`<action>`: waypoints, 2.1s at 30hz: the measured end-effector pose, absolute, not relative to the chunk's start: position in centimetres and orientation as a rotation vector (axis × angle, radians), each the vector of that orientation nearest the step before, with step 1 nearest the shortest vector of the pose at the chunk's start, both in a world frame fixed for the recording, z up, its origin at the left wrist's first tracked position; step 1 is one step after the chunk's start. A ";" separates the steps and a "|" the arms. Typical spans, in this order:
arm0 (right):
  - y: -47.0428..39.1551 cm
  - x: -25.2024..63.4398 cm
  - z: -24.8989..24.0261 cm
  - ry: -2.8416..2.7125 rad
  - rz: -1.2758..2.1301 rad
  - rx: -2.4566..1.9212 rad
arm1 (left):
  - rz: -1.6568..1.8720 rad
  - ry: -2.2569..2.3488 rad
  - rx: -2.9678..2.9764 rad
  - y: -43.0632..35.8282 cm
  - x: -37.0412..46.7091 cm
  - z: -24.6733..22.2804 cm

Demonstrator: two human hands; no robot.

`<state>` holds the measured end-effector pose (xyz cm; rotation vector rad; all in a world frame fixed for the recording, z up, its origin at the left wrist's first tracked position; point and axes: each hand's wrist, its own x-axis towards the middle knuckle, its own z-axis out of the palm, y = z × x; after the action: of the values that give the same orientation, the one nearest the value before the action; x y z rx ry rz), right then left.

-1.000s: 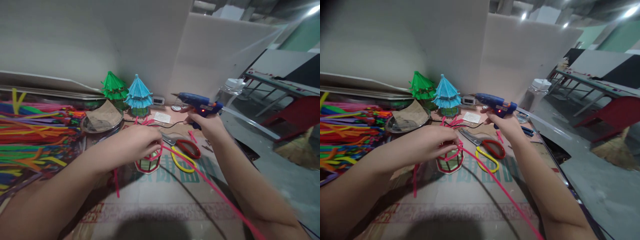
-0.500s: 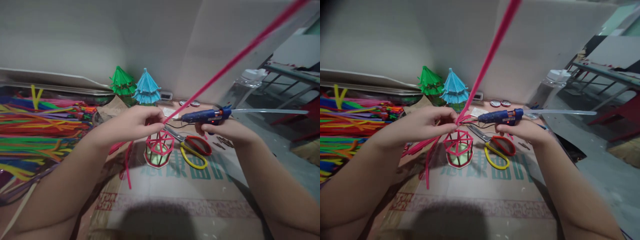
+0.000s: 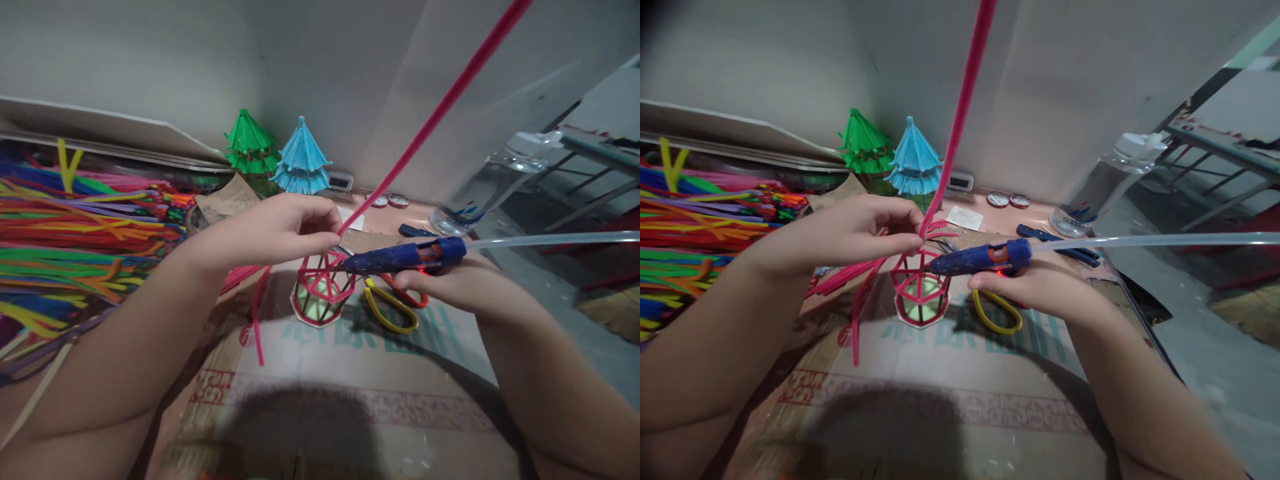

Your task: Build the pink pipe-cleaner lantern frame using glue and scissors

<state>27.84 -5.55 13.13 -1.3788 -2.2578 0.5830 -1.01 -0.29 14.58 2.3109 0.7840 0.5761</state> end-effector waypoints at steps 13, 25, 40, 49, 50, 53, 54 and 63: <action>-5.6 27.1 13.0 -2.333 0.439 -1.436 | 0.581 0.768 2.356 -0.4 -1.0 14.7; -5.7 27.0 13.0 -2.326 0.484 -1.435 | 0.562 0.765 2.375 -0.5 -0.9 14.8; -5.6 27.8 12.7 -2.316 0.476 -1.487 | 0.530 0.802 2.385 -0.5 -1.0 14.9; -6.2 26.3 14.2 -2.316 0.496 -1.383 | 0.525 0.804 2.380 -0.5 -1.0 14.9; -6.3 26.3 14.4 -2.323 0.522 -1.372 | 0.521 0.806 2.382 -0.5 -1.1 15.0; -6.5 26.2 14.8 -2.357 0.637 -1.318 | 0.523 0.800 2.380 -0.4 -1.1 14.9; -6.5 26.3 14.9 -2.370 0.677 -1.298 | 0.526 0.793 2.374 -0.4 -1.1 14.9; -5.5 28.6 14.2 -2.323 0.877 -1.284 | 0.530 0.775 2.370 -0.5 -1.1 14.9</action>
<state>28.60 -5.51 14.18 -1.2844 -2.3230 0.8766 -1.08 -0.49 14.85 2.3700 0.7753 0.5299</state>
